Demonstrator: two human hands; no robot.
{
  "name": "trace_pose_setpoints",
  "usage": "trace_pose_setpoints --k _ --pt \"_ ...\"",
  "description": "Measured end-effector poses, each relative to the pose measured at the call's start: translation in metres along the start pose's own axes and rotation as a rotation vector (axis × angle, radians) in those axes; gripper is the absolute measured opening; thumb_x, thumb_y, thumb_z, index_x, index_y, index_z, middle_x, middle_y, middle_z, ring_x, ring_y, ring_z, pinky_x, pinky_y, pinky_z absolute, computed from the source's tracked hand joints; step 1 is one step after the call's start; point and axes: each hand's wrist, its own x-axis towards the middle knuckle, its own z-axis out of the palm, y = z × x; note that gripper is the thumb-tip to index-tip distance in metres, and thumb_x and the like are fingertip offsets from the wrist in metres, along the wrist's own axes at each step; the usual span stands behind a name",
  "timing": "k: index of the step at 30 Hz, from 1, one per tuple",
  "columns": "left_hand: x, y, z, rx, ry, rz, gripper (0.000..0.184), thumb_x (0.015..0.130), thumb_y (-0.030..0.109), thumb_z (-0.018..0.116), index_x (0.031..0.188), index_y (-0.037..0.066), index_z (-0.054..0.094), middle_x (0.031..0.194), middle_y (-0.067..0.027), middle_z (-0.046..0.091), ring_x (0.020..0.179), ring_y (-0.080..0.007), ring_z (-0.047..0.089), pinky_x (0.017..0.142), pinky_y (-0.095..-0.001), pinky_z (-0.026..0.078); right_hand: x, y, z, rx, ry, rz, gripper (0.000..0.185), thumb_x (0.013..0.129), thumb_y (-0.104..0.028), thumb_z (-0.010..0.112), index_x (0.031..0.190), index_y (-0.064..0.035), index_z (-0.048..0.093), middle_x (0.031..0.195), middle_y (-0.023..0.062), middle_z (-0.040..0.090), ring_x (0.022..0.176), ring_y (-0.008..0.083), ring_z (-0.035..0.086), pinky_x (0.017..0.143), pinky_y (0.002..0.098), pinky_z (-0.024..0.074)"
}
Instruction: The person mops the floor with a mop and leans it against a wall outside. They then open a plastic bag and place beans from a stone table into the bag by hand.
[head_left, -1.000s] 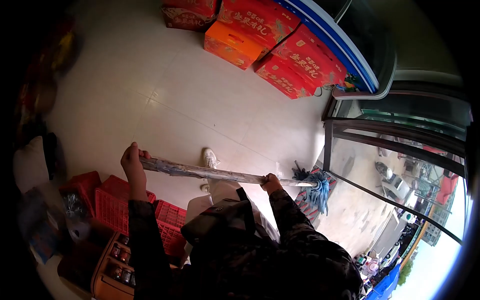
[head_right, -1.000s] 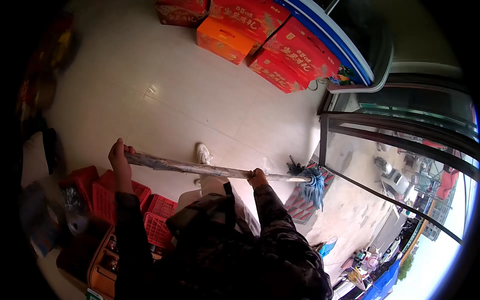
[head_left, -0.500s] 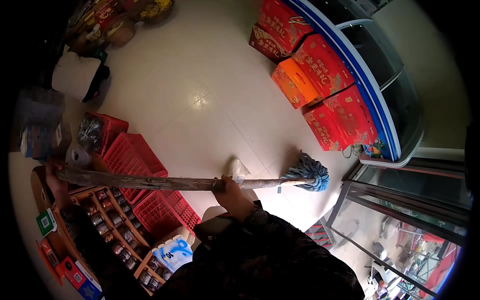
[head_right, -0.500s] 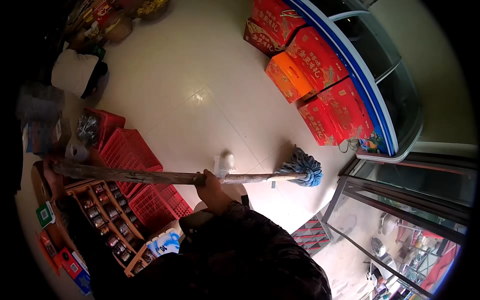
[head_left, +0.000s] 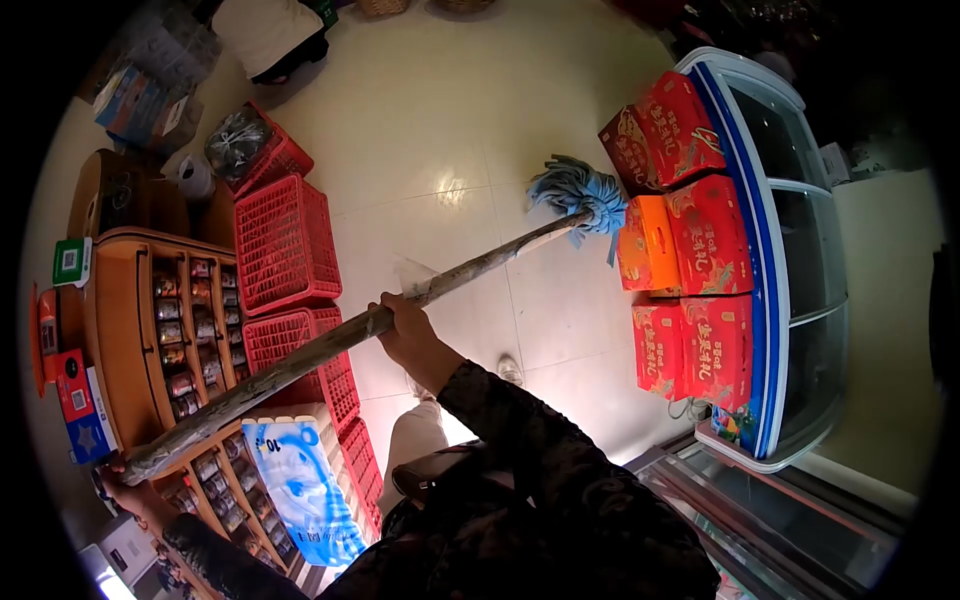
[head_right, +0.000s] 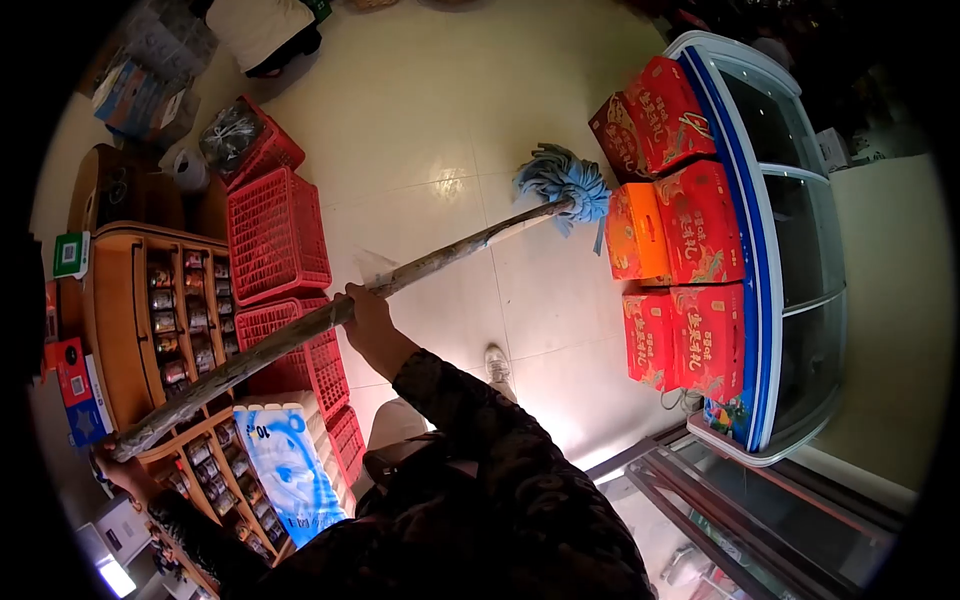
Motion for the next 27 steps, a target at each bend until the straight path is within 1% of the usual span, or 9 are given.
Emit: trace_pose_setpoints --k 2,4,7,9,11,12,19,25,27 --pt "-0.062 -0.021 -0.005 -0.03 -0.035 0.004 0.022 0.085 0.022 0.044 0.068 0.009 0.045 0.065 -0.0014 0.046 0.066 -0.0155 0.046 0.072 -0.035 0.04 0.036 -0.02 -0.035 -0.01 0.051 -0.011 0.016 0.084 -0.003 0.049 0.093 0.0006 0.037 0.088 0.0099 0.044 0.079 0.0231 0.048 0.077 0.0368 0.0442" --pt "-0.155 -0.03 0.088 -0.135 -0.053 -0.004 0.021 0.086 0.019 0.043 0.068 0.009 0.046 0.064 -0.0023 0.045 0.067 -0.0151 0.046 0.069 -0.0319 0.039 0.064 -0.057 -0.076 -0.081 0.037 0.014 0.019 0.082 -0.002 0.05 0.096 0.0003 0.038 0.086 0.0087 0.046 0.075 0.0205 0.05 0.073 0.0359 0.0477" --pt "-0.265 -0.045 0.196 -0.119 0.148 0.03 0.035 0.091 0.03 0.042 0.063 0.01 0.037 0.059 -0.0006 0.036 0.06 -0.0137 0.037 0.065 -0.0293 0.036 0.09 -0.127 -0.125 -0.186 0.132 0.033 0.01 0.084 -0.003 0.047 0.09 -0.0024 0.038 0.084 0.0083 0.043 0.074 0.0219 0.048 0.071 0.0366 0.0455" --pt "-0.332 -0.055 0.266 -0.155 0.002 0.034 0.036 0.091 0.032 0.043 0.062 0.011 0.034 0.058 0.0002 0.031 0.057 -0.0131 0.035 0.063 -0.0297 0.035 0.111 -0.179 -0.18 -0.185 0.183 0.059 0.01 0.084 -0.002 0.045 0.085 -0.0024 0.035 0.083 0.0092 0.043 0.072 0.0222 0.048 0.068 0.0365 0.0454" --pt "-0.392 -0.067 0.312 -0.052 -0.178 0.151 0.034 0.091 0.025 0.043 0.062 0.011 0.033 0.054 0.0003 0.032 0.044 -0.0126 0.035 0.048 -0.0298 0.035 0.094 -0.217 -0.207 -0.218 0.259 0.03 0.01 0.08 0.001 0.045 0.081 -0.0032 0.036 0.075 0.0087 0.044 0.066 0.0227 0.048 0.063 0.0358 0.045" --pt "-0.418 -0.064 0.322 -0.102 -0.123 0.137 0.036 0.091 0.027 0.04 0.059 0.013 0.032 0.052 0.0009 0.029 0.043 -0.0103 0.031 0.048 -0.0276 0.031 0.088 -0.231 -0.216 -0.205 0.266 0.019 0.011 0.078 0.002 0.045 0.078 -0.0038 0.036 0.07 0.0082 0.044 0.063 0.023 0.048 0.061 0.0353 0.0446" --pt "-0.525 -0.056 0.275 -0.039 0.004 0.048 0.034 0.09 0.026 0.044 0.061 0.01 0.033 0.05 -0.0006 0.033 0.041 -0.0137 0.037 0.044 -0.0313 0.038 0.056 -0.234 -0.28 -0.237 0.325 0.129 0.017 0.072 0.005 0.053 0.07 -0.0041 0.039 0.066 0.0069 0.045 0.059 0.0204 0.049 0.056 0.0322 0.0466" --pt "-0.619 -0.027 0.197 0.169 0.273 0.115 0.033 0.086 0.027 0.044 0.061 0.009 0.034 0.051 -0.0021 0.036 0.043 -0.016 0.04 0.045 -0.0327 0.042 0.006 -0.181 -0.34 -0.349 0.265 0.204 0.018 0.07 0.006 0.053 0.067 -0.0044 0.039 0.065 0.0065 0.045 0.057 0.0198 0.05 0.055 0.0304 0.0471" --pt "-0.656 -0.007 0.157 0.085 0.222 0.134 0.031 0.085 0.026 0.045 0.061 0.009 0.034 0.052 -0.0027 0.038 0.043 -0.0168 0.041 0.044 -0.0334 0.042 -0.027 -0.149 -0.354 -0.454 0.283 0.245 0.017 0.07 0.006 0.052 0.067 -0.0055 0.039 0.063 0.0065 0.044 0.056 0.0195 0.049 0.055 0.0299 0.0466"
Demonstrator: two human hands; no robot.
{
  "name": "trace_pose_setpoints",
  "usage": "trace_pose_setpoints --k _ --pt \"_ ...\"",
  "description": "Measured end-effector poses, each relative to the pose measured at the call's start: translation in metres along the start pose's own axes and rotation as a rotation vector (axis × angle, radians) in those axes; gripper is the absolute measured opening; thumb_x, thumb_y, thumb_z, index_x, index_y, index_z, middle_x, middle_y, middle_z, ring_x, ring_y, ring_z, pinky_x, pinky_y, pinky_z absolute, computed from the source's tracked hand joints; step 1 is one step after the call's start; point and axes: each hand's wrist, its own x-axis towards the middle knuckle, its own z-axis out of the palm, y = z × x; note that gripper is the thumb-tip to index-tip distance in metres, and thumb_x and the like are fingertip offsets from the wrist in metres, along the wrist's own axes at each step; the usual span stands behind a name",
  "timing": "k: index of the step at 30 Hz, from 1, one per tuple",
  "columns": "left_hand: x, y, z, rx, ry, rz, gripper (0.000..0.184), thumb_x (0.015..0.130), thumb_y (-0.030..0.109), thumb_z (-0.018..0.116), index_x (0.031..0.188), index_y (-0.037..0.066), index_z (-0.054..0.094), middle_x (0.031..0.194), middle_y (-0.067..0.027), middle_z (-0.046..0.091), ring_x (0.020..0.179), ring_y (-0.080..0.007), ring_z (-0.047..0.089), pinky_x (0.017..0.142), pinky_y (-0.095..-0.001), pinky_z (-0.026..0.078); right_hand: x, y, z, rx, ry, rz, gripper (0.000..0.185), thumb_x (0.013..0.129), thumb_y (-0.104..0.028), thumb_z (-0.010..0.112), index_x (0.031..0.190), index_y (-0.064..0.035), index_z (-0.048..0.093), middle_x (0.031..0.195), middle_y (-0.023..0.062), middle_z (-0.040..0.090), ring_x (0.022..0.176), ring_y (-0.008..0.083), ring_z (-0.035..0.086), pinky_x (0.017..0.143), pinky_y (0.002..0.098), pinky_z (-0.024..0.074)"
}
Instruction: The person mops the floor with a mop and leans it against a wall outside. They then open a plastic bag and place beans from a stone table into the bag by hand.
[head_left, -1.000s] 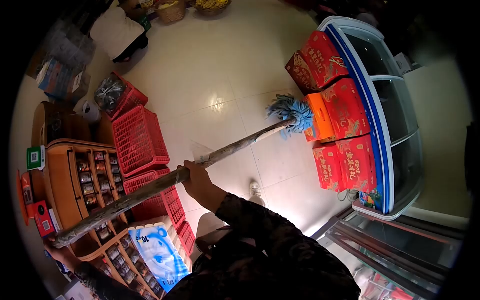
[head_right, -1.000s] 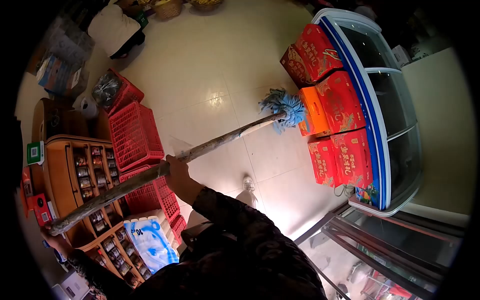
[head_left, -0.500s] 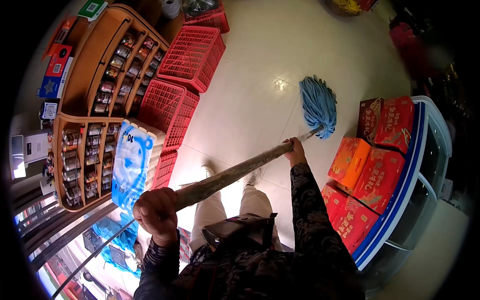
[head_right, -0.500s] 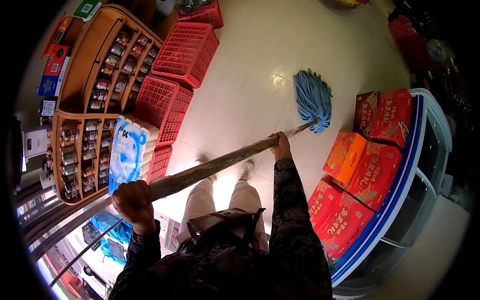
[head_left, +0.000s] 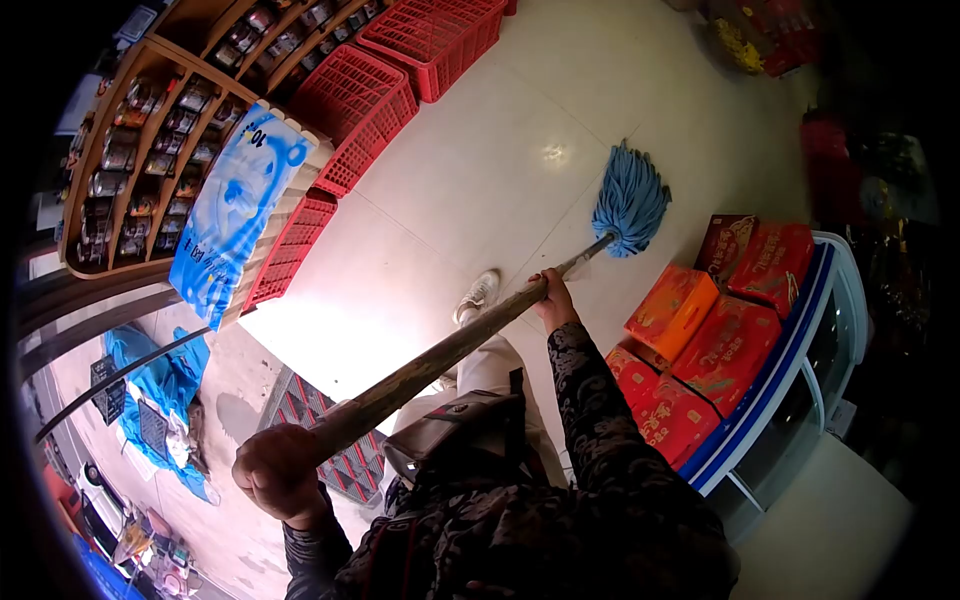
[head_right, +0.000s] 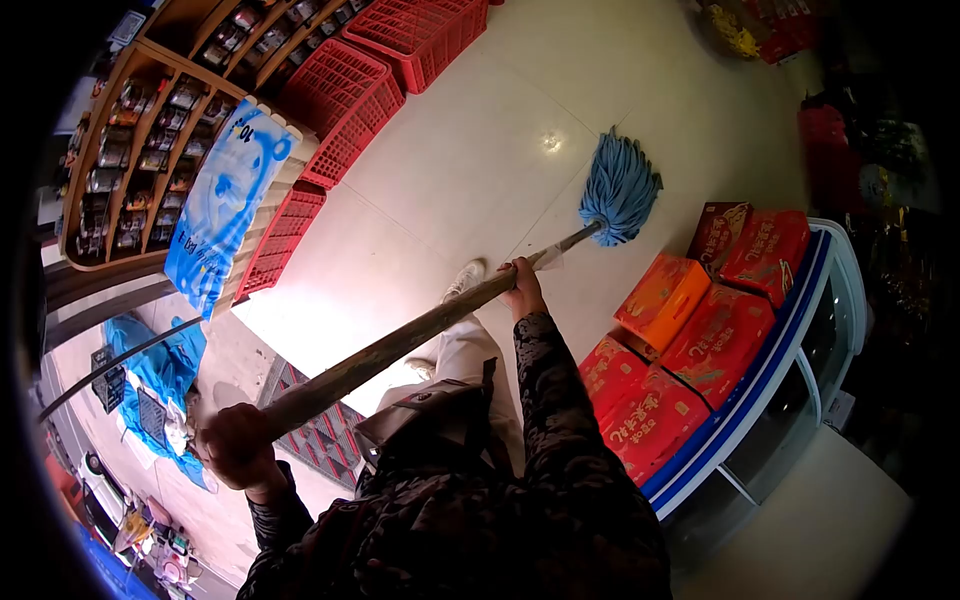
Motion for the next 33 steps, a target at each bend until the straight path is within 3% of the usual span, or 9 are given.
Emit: trace_pose_setpoints --k 2,11,13,15,17,20,23,29,33 --pt "-0.039 0.02 -0.049 -0.042 0.17 0.018 0.031 0.082 0.023 0.047 0.058 0.011 0.033 0.051 -0.0024 0.037 0.041 -0.0169 0.041 0.042 -0.0336 0.041 -0.01 0.047 -0.018 -0.059 -0.037 0.028 0.014 0.071 0.003 0.05 0.066 -0.0057 0.041 0.061 0.0062 0.044 0.056 0.0185 0.049 0.056 0.0289 0.0461" --pt "-0.185 0.175 -0.225 -0.037 0.303 0.174 0.031 0.077 0.018 0.049 0.049 0.013 0.035 0.041 0.0037 0.032 0.032 -0.0079 0.036 0.036 -0.0225 0.034 -0.12 0.3 -0.073 -0.508 -0.028 0.314 0.009 0.075 -0.008 0.047 0.068 -0.0087 0.041 0.059 0.0039 0.045 0.055 0.016 0.047 0.056 0.0283 0.0444" --pt "-0.206 0.207 -0.256 -0.042 0.242 0.189 0.026 0.079 0.015 0.041 0.054 0.013 0.033 0.05 -0.0008 0.032 0.045 -0.0108 0.038 0.054 -0.0275 0.037 -0.135 0.351 -0.087 -0.53 0.003 0.453 0.008 0.077 -0.009 0.046 0.071 -0.0093 0.041 0.062 0.0039 0.045 0.057 0.0156 0.047 0.056 0.0283 0.0448" --pt "-0.239 0.237 -0.281 0.104 0.337 0.19 0.026 0.081 0.016 0.038 0.056 0.013 0.034 0.053 -0.0024 0.031 0.05 -0.0128 0.038 0.061 -0.0294 0.038 -0.139 0.39 -0.111 -0.58 0.026 0.562 0.007 0.078 -0.01 0.045 0.073 -0.0088 0.04 0.064 0.004 0.045 0.058 0.0152 0.047 0.057 0.0282 0.0451" --pt "-0.33 0.251 -0.347 0.091 0.742 0.342 0.017 0.082 0.017 0.039 0.068 0.008 0.039 0.069 -0.0032 0.042 0.063 -0.0144 0.046 0.06 -0.0282 0.042 -0.158 0.416 -0.111 -0.708 0.053 0.555 0.006 0.078 -0.01 0.043 0.074 -0.0074 0.04 0.065 0.0043 0.044 0.058 0.0146 0.046 0.057 0.0273 0.0451" --pt "-0.303 0.254 -0.317 0.209 0.649 0.153 0.018 0.085 0.018 0.033 0.073 0.005 0.037 0.072 -0.0044 0.041 0.067 -0.0162 0.045 0.058 -0.0292 0.042 -0.147 0.424 -0.113 -0.918 0.049 0.596 0.004 0.076 -0.007 0.042 0.073 -0.0077 0.039 0.065 0.0034 0.044 0.058 0.0143 0.047 0.057 0.0288 0.0459" --pt "-0.253 0.24 -0.279 0.144 0.756 0.264 0.03 0.087 0.016 0.031 0.057 0.014 0.03 0.051 0.0004 0.03 0.038 -0.0083 0.03 0.043 -0.0239 0.031 -0.145 0.421 -0.106 -0.923 0.078 0.6 0.008 0.075 -0.008 0.043 0.069 -0.0071 0.038 0.062 0.0033 0.044 0.055 0.0142 0.047 0.058 0.0288 0.046" --pt "-0.232 0.234 -0.272 0.047 0.641 0.332 0.031 0.089 0.018 0.032 0.058 0.014 0.031 0.05 0.0011 0.031 0.038 -0.0082 0.032 0.043 -0.0237 0.032 -0.118 0.42 -0.114 -1.048 0.106 0.595 0.009 0.073 -0.008 0.042 0.064 -0.0074 0.041 0.06 0.0048 0.046 0.053 0.0193 0.047 0.056 0.032 0.0461" --pt "-0.24 0.227 -0.28 0.098 0.873 0.325 0.032 0.088 0.019 0.035 0.058 0.014 0.031 0.05 0.0016 0.032 0.037 -0.0081 0.033 0.041 -0.0261 0.033 -0.128 0.424 -0.109 -1.089 0.08 0.651 0.008 0.074 -0.009 0.044 0.066 -0.0087 0.043 0.06 0.0039 0.049 0.055 0.0193 0.051 0.057 0.0326 0.0464"
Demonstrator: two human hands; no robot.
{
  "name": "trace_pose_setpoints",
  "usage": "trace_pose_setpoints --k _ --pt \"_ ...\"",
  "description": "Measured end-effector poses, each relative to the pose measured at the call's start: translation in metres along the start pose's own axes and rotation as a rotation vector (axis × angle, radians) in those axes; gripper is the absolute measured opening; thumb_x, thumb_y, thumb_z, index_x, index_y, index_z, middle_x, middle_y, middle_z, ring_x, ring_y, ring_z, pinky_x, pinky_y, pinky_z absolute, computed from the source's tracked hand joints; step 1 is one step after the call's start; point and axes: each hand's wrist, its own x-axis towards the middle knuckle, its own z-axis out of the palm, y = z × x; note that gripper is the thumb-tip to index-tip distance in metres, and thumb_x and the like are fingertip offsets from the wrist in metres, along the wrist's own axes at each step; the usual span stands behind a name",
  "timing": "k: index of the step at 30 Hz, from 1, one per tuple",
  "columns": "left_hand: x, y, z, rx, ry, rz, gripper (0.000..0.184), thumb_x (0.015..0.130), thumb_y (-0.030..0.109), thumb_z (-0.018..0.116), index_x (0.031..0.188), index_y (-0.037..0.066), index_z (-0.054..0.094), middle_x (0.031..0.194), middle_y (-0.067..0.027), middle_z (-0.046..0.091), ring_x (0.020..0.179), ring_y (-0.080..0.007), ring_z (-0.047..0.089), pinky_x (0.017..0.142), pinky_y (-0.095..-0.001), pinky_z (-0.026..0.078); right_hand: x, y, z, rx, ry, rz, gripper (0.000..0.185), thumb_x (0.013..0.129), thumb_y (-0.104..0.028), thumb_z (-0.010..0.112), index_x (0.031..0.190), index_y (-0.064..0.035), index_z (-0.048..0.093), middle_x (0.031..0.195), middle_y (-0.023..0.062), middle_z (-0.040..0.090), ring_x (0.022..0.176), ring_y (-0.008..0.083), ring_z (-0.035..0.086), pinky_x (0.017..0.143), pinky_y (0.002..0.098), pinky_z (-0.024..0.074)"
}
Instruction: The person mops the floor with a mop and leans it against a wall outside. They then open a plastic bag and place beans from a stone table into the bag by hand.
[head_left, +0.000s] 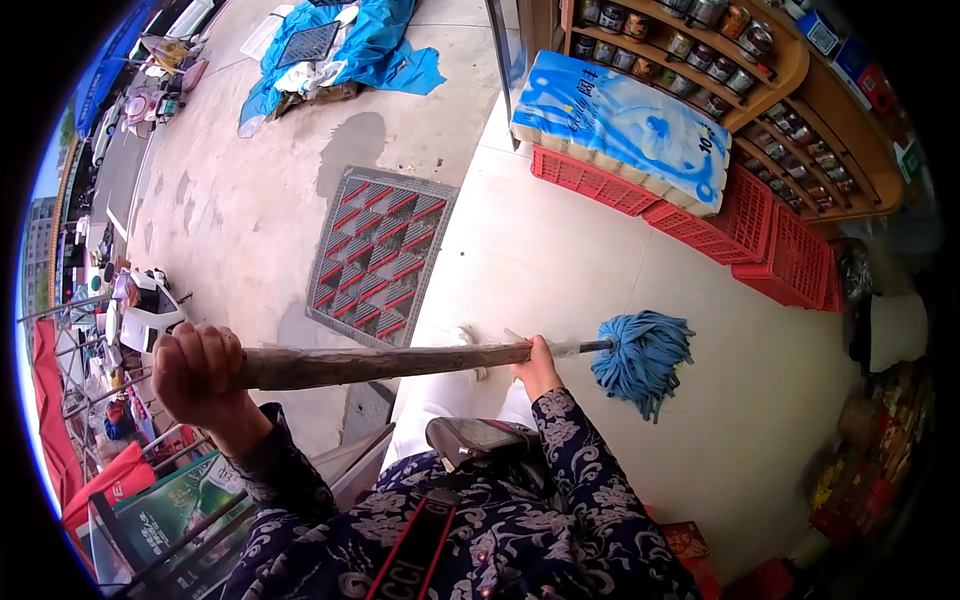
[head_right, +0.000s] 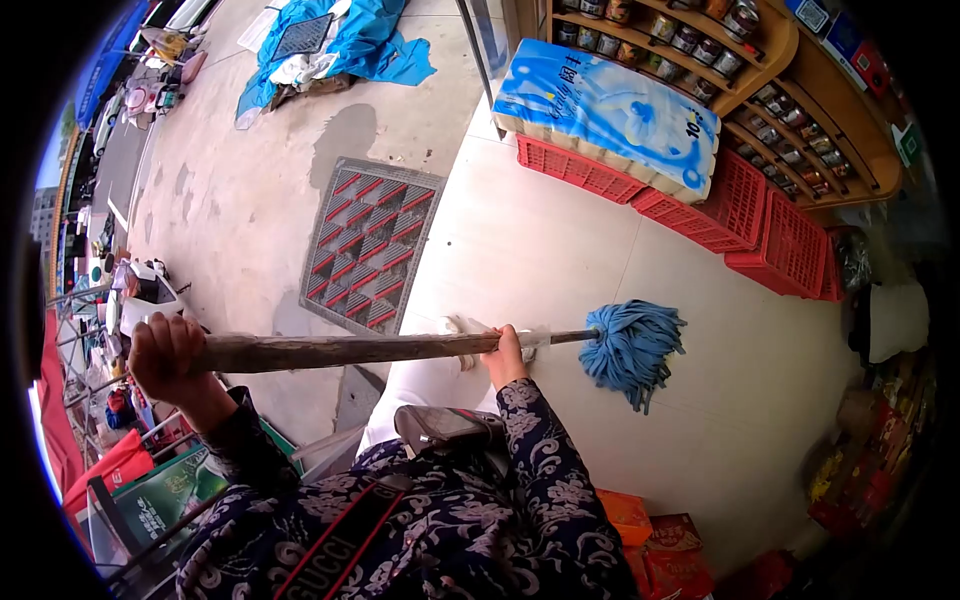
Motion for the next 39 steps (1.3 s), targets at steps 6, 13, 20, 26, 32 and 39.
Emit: trace_pose_setpoints --k 6,13,20,26,32,39 --pt "0.018 -0.022 -0.058 -0.067 0.112 -0.041 0.032 0.086 0.02 0.04 0.057 0.011 0.031 0.049 0.0011 0.032 0.036 -0.0092 0.034 0.039 -0.0254 0.032 0.04 0.019 0.005 -0.139 0.032 0.04 0.01 0.075 -0.015 0.045 0.07 -0.0076 0.048 0.067 0.0056 0.054 0.065 0.0212 0.053 0.064 0.0332 0.044" --pt "0.042 -0.046 -0.149 -0.056 0.223 -0.179 0.031 0.084 0.016 0.04 0.056 0.005 0.037 0.05 -0.0041 0.038 0.038 -0.0134 0.037 0.045 -0.0303 0.037 0.075 0.061 0.034 -0.201 0.149 -0.151 0.012 0.078 -0.016 0.045 0.068 -0.0083 0.046 0.068 0.0056 0.053 0.068 0.0214 0.054 0.065 0.0346 0.0461" --pt "0.076 -0.071 -0.188 -0.02 0.053 -0.205 0.034 0.085 0.016 0.046 0.054 0.003 0.04 0.05 -0.0057 0.043 0.04 -0.0155 0.043 0.045 -0.03 0.039 0.081 0.059 0.054 -0.568 0.195 -0.222 0.007 0.081 -0.015 0.044 0.082 -0.0085 0.044 0.079 0.0019 0.05 0.068 0.0153 0.049 0.064 0.03 0.0443" --pt "0.138 -0.104 -0.234 0.078 -0.129 -0.349 0.035 0.086 0.007 0.045 0.053 0.001 0.036 0.052 -0.0071 0.047 0.046 -0.0151 0.045 0.048 -0.0297 0.041 0.148 0.045 0.065 -0.343 0.361 -0.26 0.015 0.08 -0.019 0.042 0.086 -0.0063 0.048 0.084 0.0046 0.056 0.084 0.0212 0.054 0.077 0.0376 0.0427" --pt "0.207 -0.132 -0.316 -0.058 -0.045 -0.419 0.034 0.087 0.008 0.043 0.054 0.002 0.036 0.05 -0.0061 0.044 0.042 -0.0151 0.043 0.048 -0.0304 0.039 0.18 0.077 0.115 -0.676 0.328 -0.187 0.021 0.079 -0.02 0.039 0.091 -0.0057 0.049 0.089 0.0068 0.058 0.089 0.0222 0.054 0.082 0.0375 0.0426" --pt "0.282 -0.089 -0.441 -0.138 0.203 -0.28 0.034 0.086 0.016 0.042 0.054 0.005 0.037 0.047 -0.0028 0.037 0.036 -0.0129 0.038 0.044 -0.0305 0.037 0.226 0.207 0.243 -0.796 0.144 -0.235 0.016 0.079 -0.02 0.044 0.084 -0.0061 0.049 0.083 0.0073 0.057 0.081 0.0215 0.053 0.076 0.0402 0.0433"
